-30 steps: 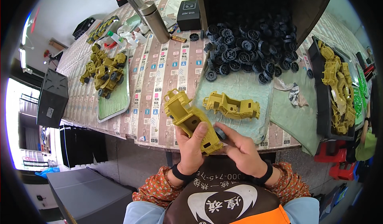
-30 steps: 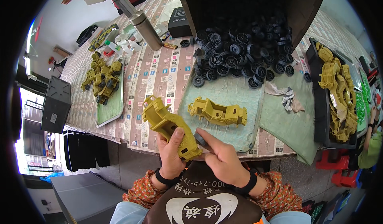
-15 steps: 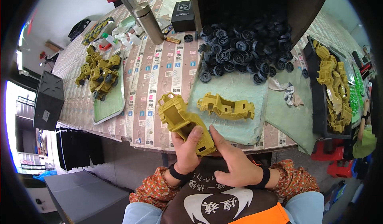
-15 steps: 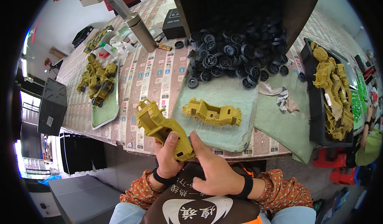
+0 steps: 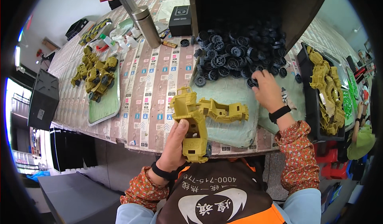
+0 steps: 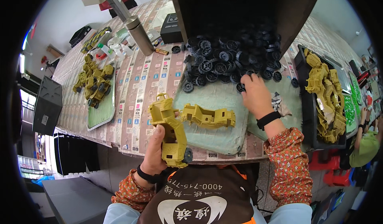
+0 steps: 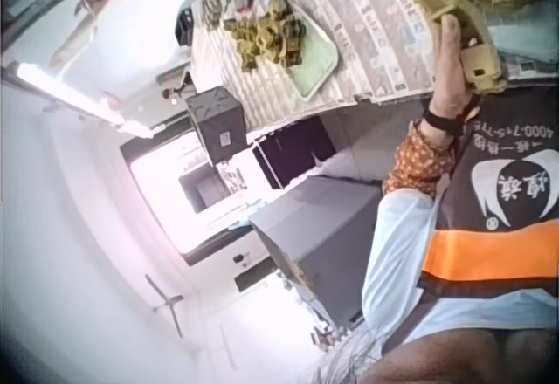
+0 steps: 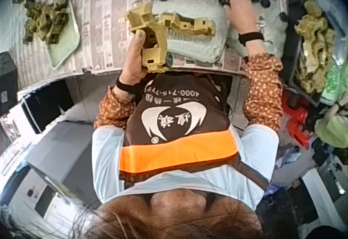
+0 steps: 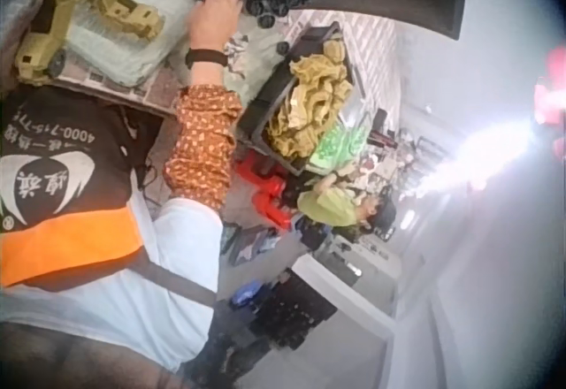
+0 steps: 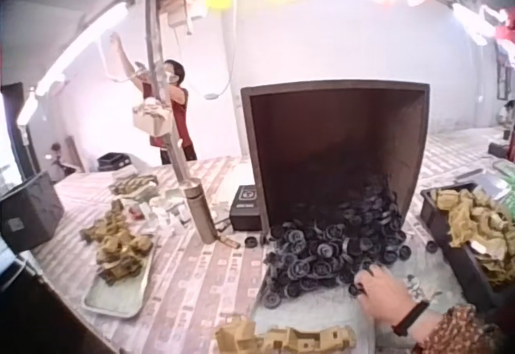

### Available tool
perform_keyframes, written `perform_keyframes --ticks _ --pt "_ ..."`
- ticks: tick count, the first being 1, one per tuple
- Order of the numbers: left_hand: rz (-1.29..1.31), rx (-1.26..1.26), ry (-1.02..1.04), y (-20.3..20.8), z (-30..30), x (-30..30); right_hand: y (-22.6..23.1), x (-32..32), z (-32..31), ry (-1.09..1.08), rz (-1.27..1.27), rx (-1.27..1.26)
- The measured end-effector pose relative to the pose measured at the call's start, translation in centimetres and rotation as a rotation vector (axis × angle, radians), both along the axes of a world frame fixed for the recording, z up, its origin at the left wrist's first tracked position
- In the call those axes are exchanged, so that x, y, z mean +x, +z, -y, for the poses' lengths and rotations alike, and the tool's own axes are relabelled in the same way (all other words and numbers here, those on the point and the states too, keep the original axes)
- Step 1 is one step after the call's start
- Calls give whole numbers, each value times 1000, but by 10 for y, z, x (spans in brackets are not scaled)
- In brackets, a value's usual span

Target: The person assembles yellow plastic toy excavators by inserting black wheels into the chassis. They pick up a chassis, attach wheels one by one, and place the completed unit on a tray. The process is repeated for multiple units.

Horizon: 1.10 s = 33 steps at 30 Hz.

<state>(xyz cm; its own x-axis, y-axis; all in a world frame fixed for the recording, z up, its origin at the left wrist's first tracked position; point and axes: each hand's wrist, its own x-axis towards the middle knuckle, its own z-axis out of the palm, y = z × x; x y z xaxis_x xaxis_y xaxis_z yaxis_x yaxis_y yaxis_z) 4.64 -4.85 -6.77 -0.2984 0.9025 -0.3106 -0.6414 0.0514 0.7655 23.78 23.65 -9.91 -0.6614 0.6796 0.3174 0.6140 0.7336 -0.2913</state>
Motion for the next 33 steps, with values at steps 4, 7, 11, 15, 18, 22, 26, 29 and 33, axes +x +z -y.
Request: perform_keyframes --ticks 4,7,11,15,18,22,26,29,33 --pt "29 -33 18 2 -3 3 -11 5 -19 58 22 -42" --pt "133 59 -88 -2 -2 -4 -6 6 -20 90 97 50" --pt "109 40 -48 -3 0 -1 5 2 -10 77 -27 141" --pt "80 23 -70 -1 3 -5 39 -3 26 158 -261 -360" --pt "51 4 -76 5 4 -2 75 -15 84 347 -534 -1248" --pt "62 30 -227 18 2 1 69 -24 126 473 -657 -1372" --pt "105 19 -248 17 6 2 57 -30 146 432 -801 -1328" --pt "106 -6 -291 14 10 3 50 -30 153 430 -814 -1089" --pt "152 6 -281 7 16 7 54 -26 157 512 -657 -541"
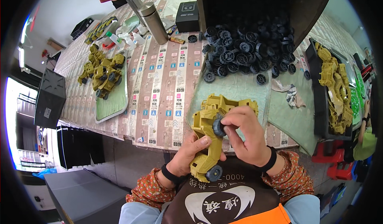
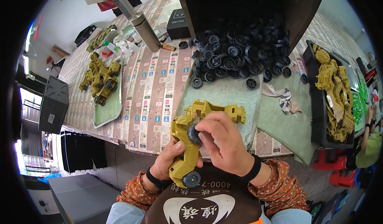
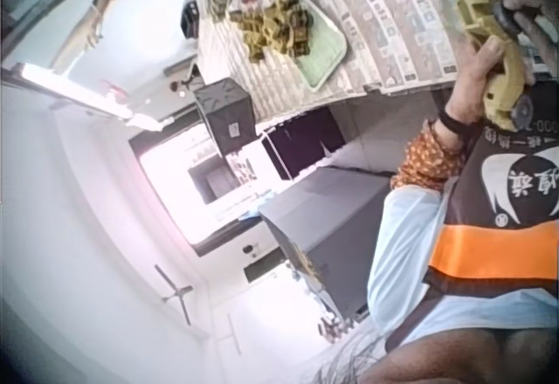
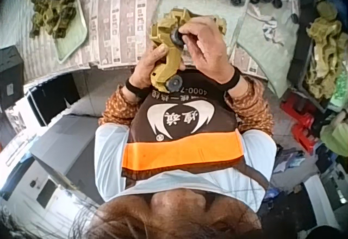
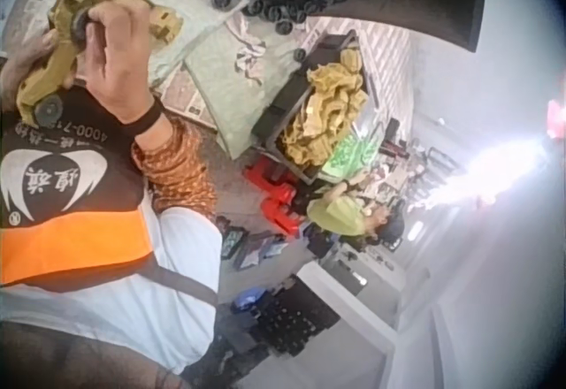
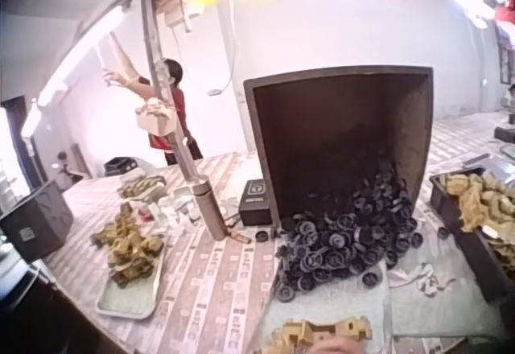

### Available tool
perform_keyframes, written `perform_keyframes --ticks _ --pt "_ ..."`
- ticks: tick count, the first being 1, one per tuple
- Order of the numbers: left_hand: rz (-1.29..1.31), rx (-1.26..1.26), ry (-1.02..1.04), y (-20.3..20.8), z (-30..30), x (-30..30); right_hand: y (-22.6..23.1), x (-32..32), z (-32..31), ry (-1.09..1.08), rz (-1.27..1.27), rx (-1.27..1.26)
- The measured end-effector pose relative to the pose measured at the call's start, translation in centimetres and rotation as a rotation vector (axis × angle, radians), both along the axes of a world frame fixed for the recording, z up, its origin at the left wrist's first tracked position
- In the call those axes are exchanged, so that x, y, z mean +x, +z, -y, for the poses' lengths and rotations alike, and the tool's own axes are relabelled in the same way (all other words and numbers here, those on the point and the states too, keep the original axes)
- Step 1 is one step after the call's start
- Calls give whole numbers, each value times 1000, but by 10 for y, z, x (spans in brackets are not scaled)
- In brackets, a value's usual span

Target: The person assembles yellow plastic toy excavators by inserting black wheels into the chassis. They pick up a chassis, attach wheels one by one, and place the completed unit on a tray. The process is repeated for multiple units.

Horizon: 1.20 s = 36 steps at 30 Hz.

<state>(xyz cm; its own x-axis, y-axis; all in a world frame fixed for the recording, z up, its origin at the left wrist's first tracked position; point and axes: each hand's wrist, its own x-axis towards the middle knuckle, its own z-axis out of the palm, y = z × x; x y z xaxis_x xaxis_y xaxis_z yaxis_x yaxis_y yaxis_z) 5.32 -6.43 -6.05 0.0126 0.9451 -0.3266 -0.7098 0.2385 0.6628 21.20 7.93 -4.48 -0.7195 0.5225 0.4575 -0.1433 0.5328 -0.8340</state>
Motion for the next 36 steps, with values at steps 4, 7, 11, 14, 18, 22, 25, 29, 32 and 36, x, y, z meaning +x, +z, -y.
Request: perform_keyframes --ticks 4,7,11,14,18,22,25,29,32,36 --pt "24 -36 -18 5 2 1 14 8 0 89 17 -26" --pt "-7 -43 -66 4 3 -1 10 8 -4 90 18 64" --pt "36 -54 -63 6 6 4 0 17 -9 108 32 -245" --pt "81 -46 -60 0 6 5 -2 16 1 -37 40 -161" --pt "112 -104 -56 1 7 6 -11 10 6 -104 11 122" --pt "173 -135 -51 3 8 7 -14 12 11 -141 56 85" --pt "192 -149 -50 7 10 11 -18 16 9 -144 87 16" --pt "228 -159 -89 8 8 10 -19 16 16 -167 91 -2" --pt "197 -182 -67 9 8 12 -19 15 19 -182 70 95" --pt "167 -225 -22 13 6 15 -27 16 22 -212 66 181"
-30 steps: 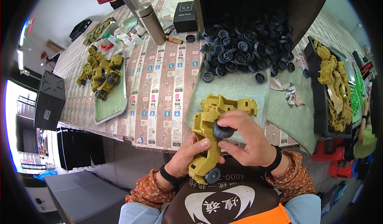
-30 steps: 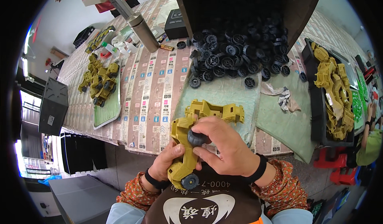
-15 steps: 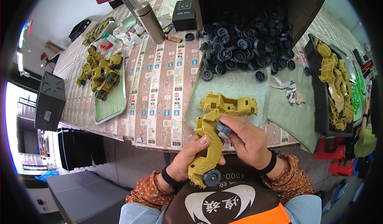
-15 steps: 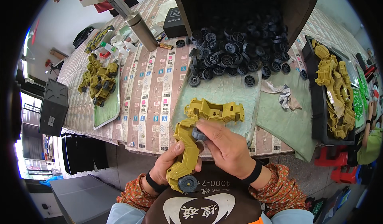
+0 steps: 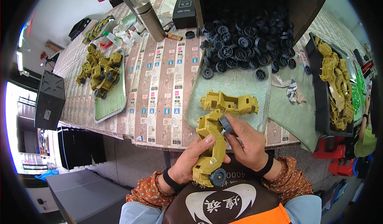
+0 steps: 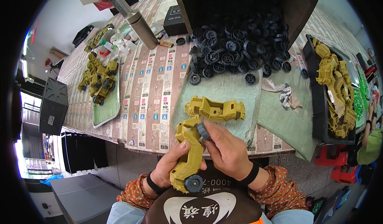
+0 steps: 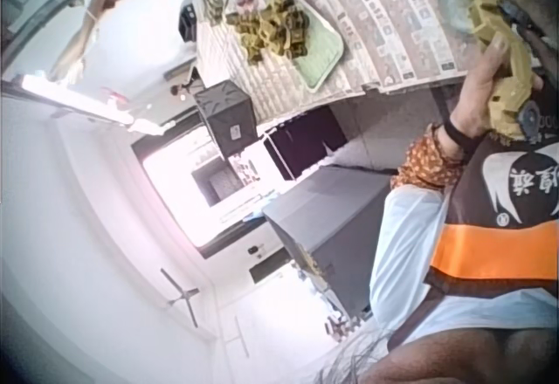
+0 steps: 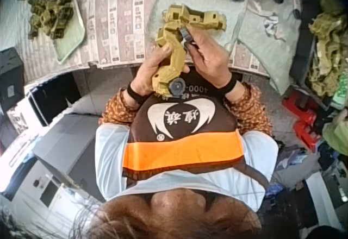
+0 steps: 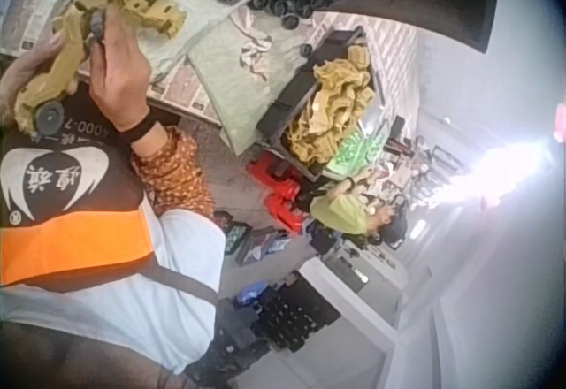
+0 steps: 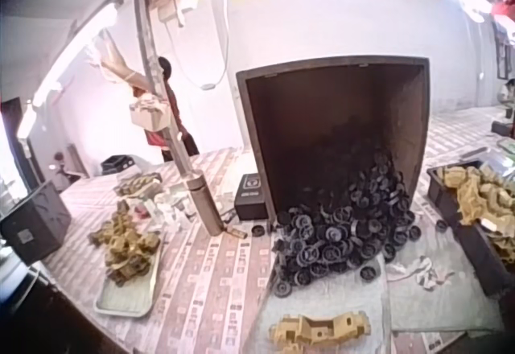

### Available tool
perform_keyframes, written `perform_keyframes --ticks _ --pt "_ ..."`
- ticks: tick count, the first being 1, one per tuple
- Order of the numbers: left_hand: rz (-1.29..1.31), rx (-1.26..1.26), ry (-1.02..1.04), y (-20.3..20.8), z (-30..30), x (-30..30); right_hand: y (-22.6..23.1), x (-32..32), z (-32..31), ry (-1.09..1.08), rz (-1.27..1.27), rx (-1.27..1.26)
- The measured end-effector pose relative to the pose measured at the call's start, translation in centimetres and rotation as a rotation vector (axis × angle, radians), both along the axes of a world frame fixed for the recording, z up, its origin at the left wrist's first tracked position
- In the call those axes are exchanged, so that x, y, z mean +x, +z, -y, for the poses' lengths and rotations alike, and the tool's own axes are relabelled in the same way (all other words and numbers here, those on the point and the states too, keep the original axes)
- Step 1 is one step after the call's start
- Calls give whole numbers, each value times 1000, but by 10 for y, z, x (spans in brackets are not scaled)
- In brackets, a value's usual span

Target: The person assembles yellow plastic toy excavators by inserting black wheels into the chassis. They pick up a chassis, attach wheels one by one, and place the completed unit on a tray. The process is repeated for multiple units.

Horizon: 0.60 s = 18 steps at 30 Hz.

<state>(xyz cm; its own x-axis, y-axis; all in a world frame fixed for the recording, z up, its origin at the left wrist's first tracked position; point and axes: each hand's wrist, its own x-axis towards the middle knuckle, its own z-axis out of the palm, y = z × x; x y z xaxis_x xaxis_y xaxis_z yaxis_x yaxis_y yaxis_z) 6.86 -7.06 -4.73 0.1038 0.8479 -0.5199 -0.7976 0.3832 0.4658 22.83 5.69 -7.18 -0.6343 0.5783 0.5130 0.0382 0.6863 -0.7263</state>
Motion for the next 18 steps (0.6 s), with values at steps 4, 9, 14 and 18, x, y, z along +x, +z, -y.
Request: perform_keyframes --ticks 4,9,14,18 --pt "-32 -22 3 1 -1 3 -9 0 -1 -12 5 66" --pt "-47 -10 15 0 -1 4 -12 2 0 14 -14 -191" --pt "-78 12 41 7 -5 9 -13 4 7 -9 -22 -451" --pt "-81 -4 56 5 -7 11 -13 4 7 -12 3 -466"
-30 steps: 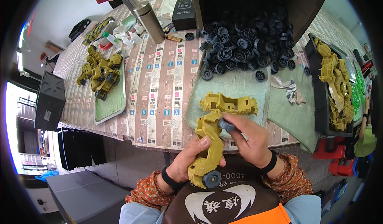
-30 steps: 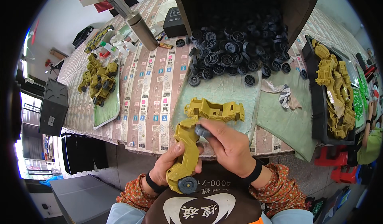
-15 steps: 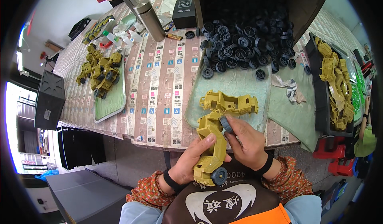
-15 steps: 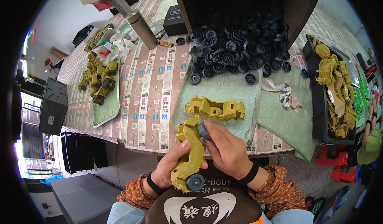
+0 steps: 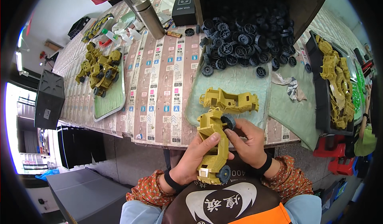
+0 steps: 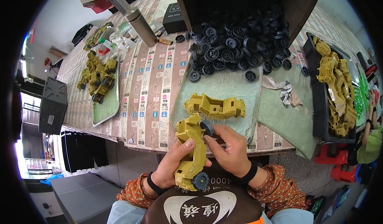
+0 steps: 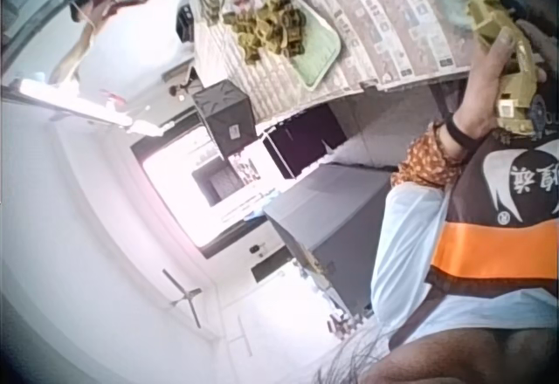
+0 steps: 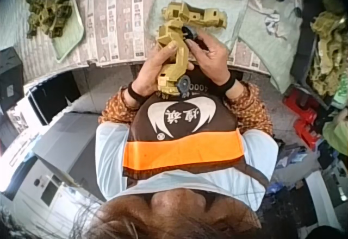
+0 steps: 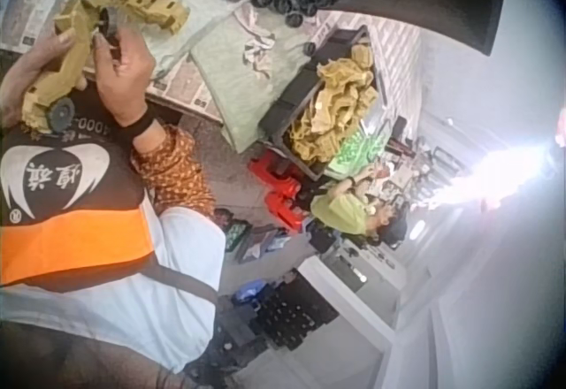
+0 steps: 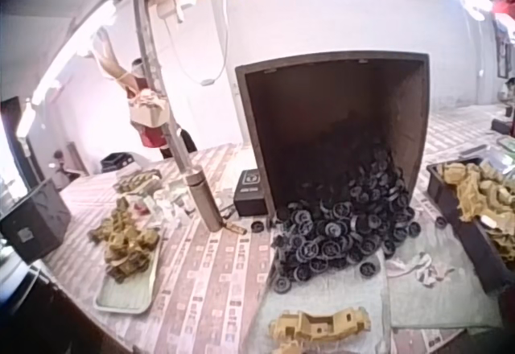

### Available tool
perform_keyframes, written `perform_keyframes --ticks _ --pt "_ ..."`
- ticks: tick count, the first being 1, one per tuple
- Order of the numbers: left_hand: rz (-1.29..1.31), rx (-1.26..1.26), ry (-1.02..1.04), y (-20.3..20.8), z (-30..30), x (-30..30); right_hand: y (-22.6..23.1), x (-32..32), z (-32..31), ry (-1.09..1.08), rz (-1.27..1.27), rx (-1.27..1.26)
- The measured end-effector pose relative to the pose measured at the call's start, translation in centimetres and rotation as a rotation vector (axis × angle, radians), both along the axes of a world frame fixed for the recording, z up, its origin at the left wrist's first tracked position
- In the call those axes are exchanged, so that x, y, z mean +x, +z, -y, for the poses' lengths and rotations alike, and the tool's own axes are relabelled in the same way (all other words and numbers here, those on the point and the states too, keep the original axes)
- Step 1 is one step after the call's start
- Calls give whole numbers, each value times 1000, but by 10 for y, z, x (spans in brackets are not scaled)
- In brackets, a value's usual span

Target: The person assembles yellow plastic toy excavators by inserting black wheels into the chassis. They pick up a chassis, attach wheels one by one, and place the completed unit on a tray. The process is repeated for multiple units.

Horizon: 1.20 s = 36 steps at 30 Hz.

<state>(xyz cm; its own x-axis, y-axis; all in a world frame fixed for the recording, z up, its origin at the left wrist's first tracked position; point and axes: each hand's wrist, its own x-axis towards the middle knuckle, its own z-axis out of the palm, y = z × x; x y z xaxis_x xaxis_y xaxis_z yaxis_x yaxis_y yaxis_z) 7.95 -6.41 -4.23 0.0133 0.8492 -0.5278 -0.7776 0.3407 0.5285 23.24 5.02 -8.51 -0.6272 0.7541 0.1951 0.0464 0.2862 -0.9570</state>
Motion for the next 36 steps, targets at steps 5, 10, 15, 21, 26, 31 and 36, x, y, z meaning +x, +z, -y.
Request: perform_keyframes --ticks 5,10,15,21,26,31,36 --pt "-2 3 19 -4 -1 4 -2 1 -4 -24 44 287" --pt "-52 -23 40 -8 0 6 3 2 1 -14 113 583" --pt "-95 -52 3 -10 1 1 14 3 -11 79 47 616" --pt "-94 -28 -17 -13 3 -2 0 7 -18 138 -35 195" --pt "-123 26 -106 -13 4 -12 19 3 -15 126 -77 -304" --pt "-58 124 -159 -19 11 -19 12 5 -14 204 -130 -278" --pt "-39 214 -242 -21 17 -24 19 7 -12 301 -219 -612"
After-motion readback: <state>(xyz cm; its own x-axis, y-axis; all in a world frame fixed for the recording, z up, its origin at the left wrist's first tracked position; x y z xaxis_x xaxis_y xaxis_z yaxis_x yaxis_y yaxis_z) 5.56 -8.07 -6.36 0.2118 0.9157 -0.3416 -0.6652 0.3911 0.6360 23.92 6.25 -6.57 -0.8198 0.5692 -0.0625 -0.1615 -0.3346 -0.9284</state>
